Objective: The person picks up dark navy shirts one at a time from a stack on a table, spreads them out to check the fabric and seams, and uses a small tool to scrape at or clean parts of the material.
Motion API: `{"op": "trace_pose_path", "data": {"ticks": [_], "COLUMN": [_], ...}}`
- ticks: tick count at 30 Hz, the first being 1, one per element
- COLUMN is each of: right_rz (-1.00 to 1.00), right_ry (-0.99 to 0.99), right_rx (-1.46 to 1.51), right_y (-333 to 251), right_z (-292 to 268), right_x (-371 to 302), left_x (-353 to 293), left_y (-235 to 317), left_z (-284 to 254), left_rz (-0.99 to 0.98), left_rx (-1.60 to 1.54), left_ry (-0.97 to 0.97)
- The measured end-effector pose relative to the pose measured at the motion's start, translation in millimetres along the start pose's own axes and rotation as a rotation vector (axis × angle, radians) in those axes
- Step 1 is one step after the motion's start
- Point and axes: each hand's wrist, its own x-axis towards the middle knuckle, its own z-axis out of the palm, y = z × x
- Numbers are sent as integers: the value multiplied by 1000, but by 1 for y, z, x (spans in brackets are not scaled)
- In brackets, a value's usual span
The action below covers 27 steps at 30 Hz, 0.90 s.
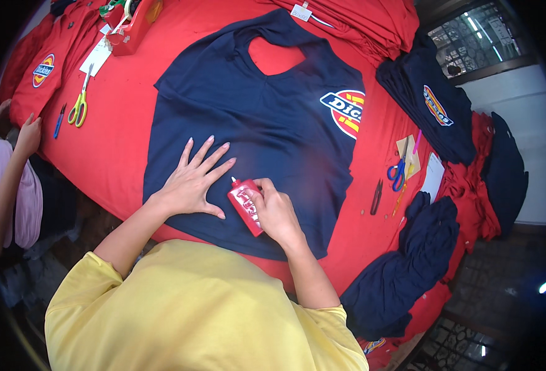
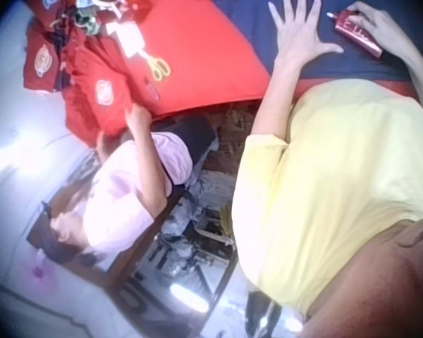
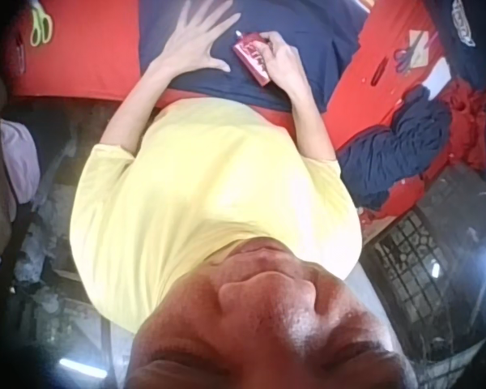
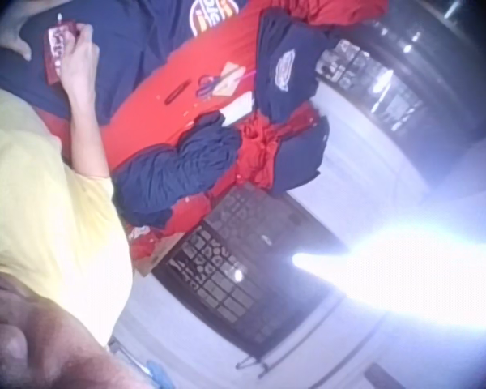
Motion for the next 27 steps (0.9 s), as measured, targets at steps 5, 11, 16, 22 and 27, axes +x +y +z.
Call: {"op": "trace_pose_path", "data": {"ticks": [5, 11, 16, 22, 27], "right_rz": [-56, -8, 61, 25, 37], "right_ry": [53, -79, -175, -181, -178], "right_rx": [-113, -14, -101, -176, -155], "right_y": [-3, -4, -11, -12, -11], "right_z": [3, -6, -10, -11, -12], "right_x": [-2, -4, -9, -11, -13], "left_x": [-1, 1, 0, 2, 2], "left_y": [-2, -2, -1, 0, 0], "left_z": [1, 0, -1, -2, -2], "left_rz": [9, 4, -4, -3, -6], "left_rx": [-1, -8, -7, -6, -4], "left_ry": [11, -8, -27, -27, -22]}}
